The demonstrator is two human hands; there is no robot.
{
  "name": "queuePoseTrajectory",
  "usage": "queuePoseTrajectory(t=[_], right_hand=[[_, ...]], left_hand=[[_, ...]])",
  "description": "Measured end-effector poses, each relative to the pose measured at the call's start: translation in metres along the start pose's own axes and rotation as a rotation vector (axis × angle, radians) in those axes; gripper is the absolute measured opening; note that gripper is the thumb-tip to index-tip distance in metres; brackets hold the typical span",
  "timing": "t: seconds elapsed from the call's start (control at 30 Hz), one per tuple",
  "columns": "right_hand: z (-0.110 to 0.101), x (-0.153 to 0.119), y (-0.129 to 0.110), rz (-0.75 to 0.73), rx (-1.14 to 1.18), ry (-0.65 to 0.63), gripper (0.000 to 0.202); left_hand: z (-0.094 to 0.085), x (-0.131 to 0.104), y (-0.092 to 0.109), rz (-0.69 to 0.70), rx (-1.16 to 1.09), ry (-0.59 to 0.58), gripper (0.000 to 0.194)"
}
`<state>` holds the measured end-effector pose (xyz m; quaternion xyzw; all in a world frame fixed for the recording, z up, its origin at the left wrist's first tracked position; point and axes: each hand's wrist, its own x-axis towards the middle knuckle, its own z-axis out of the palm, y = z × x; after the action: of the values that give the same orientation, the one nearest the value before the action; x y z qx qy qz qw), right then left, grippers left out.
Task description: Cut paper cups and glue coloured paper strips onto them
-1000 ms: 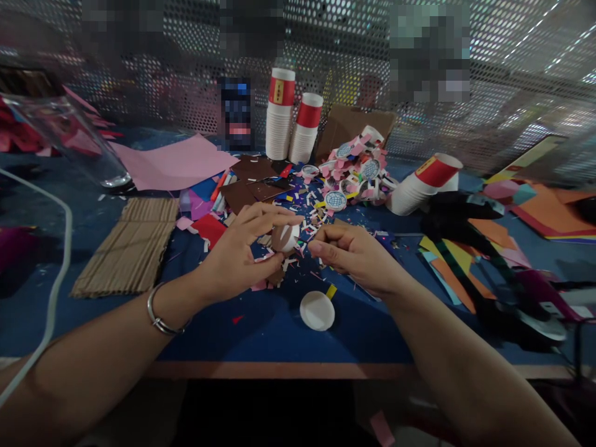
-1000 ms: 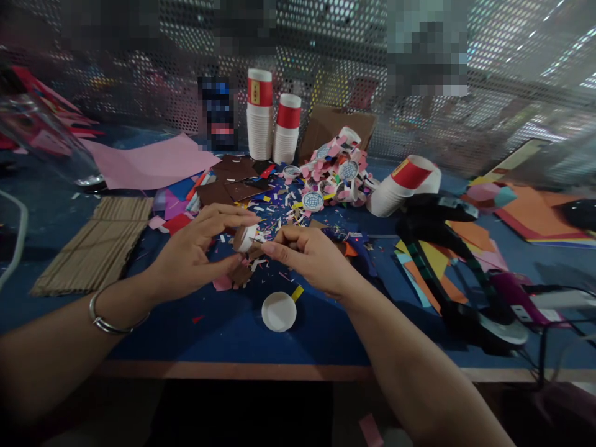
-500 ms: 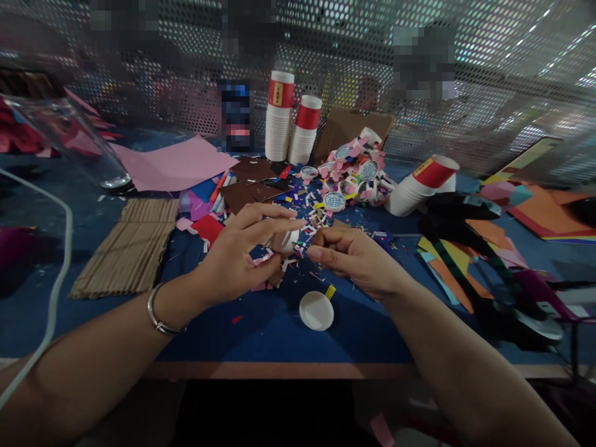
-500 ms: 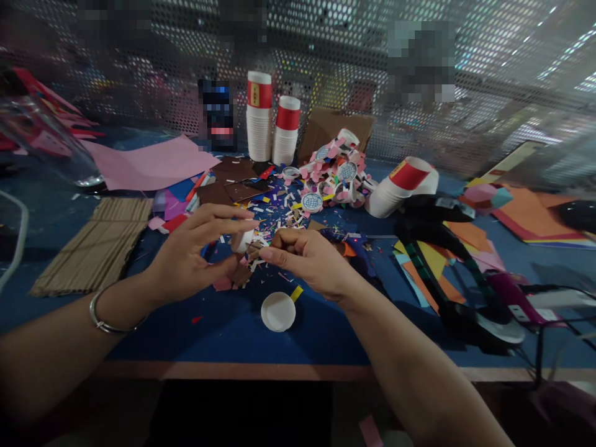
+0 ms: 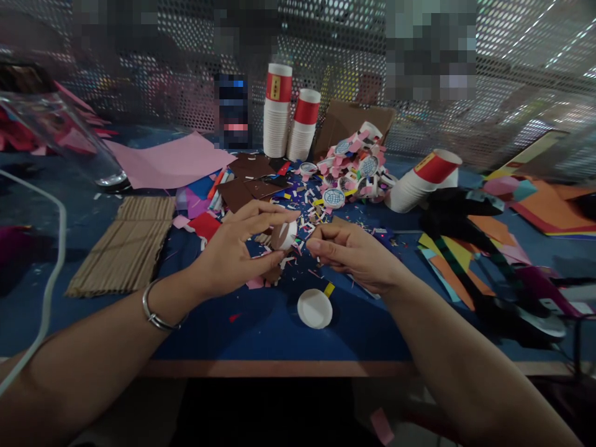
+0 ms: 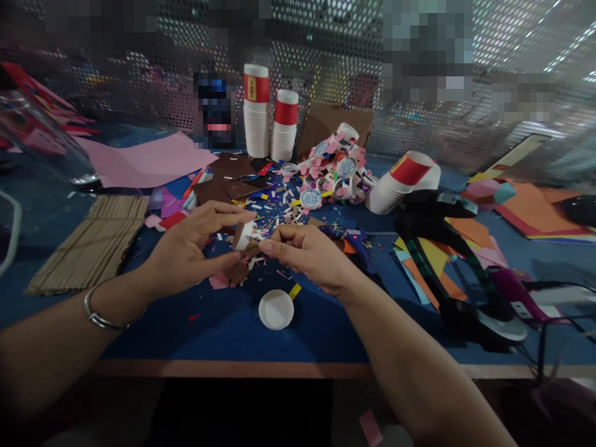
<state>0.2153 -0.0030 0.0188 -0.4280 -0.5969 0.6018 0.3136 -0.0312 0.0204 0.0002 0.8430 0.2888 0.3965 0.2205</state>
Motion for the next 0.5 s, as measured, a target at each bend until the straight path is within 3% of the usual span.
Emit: queuePoseTrajectory(t=[0.5], right_hand=[[0.0007, 0.0002, -0.0007, 0.001, -0.008, 0.021, 0.051]], left_hand=[[0.0045, -0.004, 0.0036, -0.077, 0.018, 0.06, 0.049]])
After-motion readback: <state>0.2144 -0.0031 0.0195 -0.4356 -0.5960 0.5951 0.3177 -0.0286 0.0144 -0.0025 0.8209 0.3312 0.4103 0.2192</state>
